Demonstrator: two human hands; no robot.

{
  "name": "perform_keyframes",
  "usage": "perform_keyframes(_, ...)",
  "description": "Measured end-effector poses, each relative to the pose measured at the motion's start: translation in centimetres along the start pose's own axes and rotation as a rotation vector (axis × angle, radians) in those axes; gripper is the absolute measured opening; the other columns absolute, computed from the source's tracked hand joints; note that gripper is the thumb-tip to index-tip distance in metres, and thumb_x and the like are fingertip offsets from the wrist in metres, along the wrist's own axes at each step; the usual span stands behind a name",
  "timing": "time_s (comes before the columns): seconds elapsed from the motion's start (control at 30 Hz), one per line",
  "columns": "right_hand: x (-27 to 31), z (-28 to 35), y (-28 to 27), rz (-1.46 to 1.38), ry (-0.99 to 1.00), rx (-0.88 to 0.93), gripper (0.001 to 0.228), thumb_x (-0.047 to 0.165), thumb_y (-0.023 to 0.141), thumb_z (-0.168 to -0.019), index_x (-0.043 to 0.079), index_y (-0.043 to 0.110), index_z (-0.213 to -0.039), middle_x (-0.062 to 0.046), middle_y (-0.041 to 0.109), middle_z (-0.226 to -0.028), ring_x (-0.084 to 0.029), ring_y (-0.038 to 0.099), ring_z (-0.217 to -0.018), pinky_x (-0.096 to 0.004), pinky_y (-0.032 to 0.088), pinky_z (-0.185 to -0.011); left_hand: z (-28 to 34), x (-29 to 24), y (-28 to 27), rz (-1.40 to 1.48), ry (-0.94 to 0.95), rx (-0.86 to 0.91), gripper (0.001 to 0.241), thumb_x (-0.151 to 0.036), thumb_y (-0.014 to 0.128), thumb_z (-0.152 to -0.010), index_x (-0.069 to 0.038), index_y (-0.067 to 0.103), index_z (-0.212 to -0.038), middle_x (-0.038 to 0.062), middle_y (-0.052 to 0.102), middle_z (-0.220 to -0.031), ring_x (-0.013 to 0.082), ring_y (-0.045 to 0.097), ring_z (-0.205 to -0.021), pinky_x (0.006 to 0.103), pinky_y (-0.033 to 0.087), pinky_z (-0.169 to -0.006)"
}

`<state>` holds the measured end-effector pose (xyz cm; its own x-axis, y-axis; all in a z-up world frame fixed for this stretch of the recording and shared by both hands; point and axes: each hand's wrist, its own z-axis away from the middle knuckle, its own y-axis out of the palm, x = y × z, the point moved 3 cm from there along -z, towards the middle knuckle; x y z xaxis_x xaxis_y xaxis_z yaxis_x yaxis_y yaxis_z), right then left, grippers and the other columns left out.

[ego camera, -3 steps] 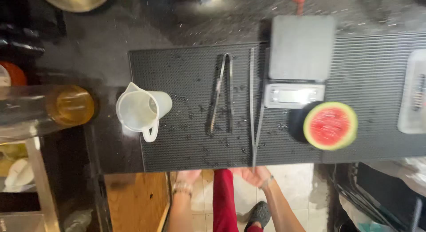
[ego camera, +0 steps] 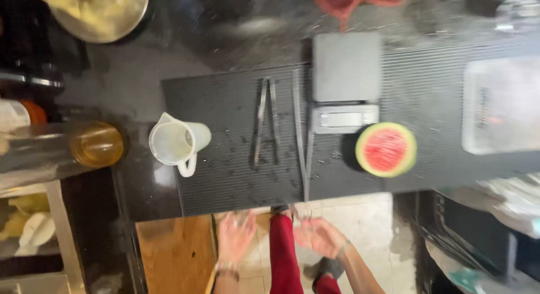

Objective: Prepare and serve multiple cocktails using various bar tools and ingredients, including cutting fruit garnish.

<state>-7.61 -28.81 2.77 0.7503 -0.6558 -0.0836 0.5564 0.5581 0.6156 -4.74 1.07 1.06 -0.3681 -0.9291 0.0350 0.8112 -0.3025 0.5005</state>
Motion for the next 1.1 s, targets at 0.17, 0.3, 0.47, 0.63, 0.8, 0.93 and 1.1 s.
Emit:
perform_keyframes(0.17,-4.4,15.6,-4.0,-0.277,-0.029,-0.006,0.042,0.039,0.061,-0.090,0.006,0.065,-0.115,-0.028,0.070,-0.112,-0.038,0.070,-0.096,-0.047,0.056,-0.083,6.3,3.0,-10.1,0.008,-0.156,-0.021,0.038,-0.040,0.060,-0.095,-0.003,0.055,-0.102,0.023,0.065,-0.118,0.0395,0.066,-0.108,0.0557,0.054,-0.097)
perform_keyframes(0.3,-1.6,27.9,-4.2,-0.537,-0.231,0.070,0.038,0.036,0.060,-0.085,0.018,0.068,-0.117,-0.026,0.061,-0.125,-0.038,0.061,-0.108,-0.051,0.052,-0.086,14.5,7.6,1.7,-0.250,-0.469,0.112,0.048,-0.045,0.051,-0.088,-0.015,0.060,-0.124,0.027,0.069,-0.121,0.0450,0.067,-0.111,0.0583,0.053,-0.096)
perform_keyframes(0.47,6.1,41.4,6.7,-0.537,-0.832,0.393,0.029,0.023,0.063,-0.101,0.009,0.068,-0.127,-0.033,0.049,-0.144,-0.051,0.042,-0.135,-0.062,0.039,-0.102,25.7,16.1,28.2,-0.359,-0.451,0.572,0.036,-0.036,0.047,-0.102,-0.009,0.060,-0.122,0.028,0.064,-0.126,0.0440,0.069,-0.109,0.0545,0.054,-0.086)
perform_keyframes(0.63,18.8,41.4,16.1,0.628,-1.427,-0.576,0.051,0.015,0.059,-0.099,0.005,0.053,-0.149,-0.020,0.061,-0.144,-0.032,0.061,-0.130,-0.048,0.043,-0.112,23.1,23.3,45.2,-1.468,0.881,0.801,0.053,-0.023,0.051,-0.102,-0.002,0.046,-0.151,0.020,0.055,-0.147,0.0329,0.056,-0.134,0.0434,0.050,-0.105)
perform_keyframes(0.8,28.9,32.6,11.0,1.553,-1.790,-0.981,0.052,0.014,0.064,-0.098,0.003,0.054,-0.148,-0.023,0.052,-0.148,-0.040,0.053,-0.133,-0.052,0.036,-0.116,10.6,29.6,46.1,-1.810,1.567,0.632,0.058,-0.024,0.062,-0.103,0.000,0.045,-0.153,0.027,0.047,-0.153,0.0404,0.044,-0.143,0.0502,0.038,-0.117)
perform_keyframes(0.93,30.2,27.2,7.1,1.926,-1.612,-0.962,0.061,0.030,0.064,-0.095,0.012,0.051,-0.151,-0.023,0.036,-0.162,-0.047,0.044,-0.143,-0.065,0.029,-0.113,4.6,33.6,44.0,-2.072,1.605,0.408,0.060,-0.031,0.066,-0.095,-0.003,0.049,-0.146,0.033,0.039,-0.156,0.0480,0.039,-0.144,0.0504,0.037,-0.114)
perform_keyframes(1.1,29.3,22.7,3.5,2.162,-1.164,-0.838,0.055,0.032,0.064,-0.094,0.011,0.053,-0.144,-0.032,0.032,-0.158,-0.044,0.045,-0.132,-0.068,0.028,-0.110,1.7,34.1,39.4,-2.203,1.452,0.230,0.056,-0.029,0.063,-0.098,-0.007,0.053,-0.148,0.026,0.045,-0.154,0.0423,0.037,-0.148,0.0514,0.034,-0.119)
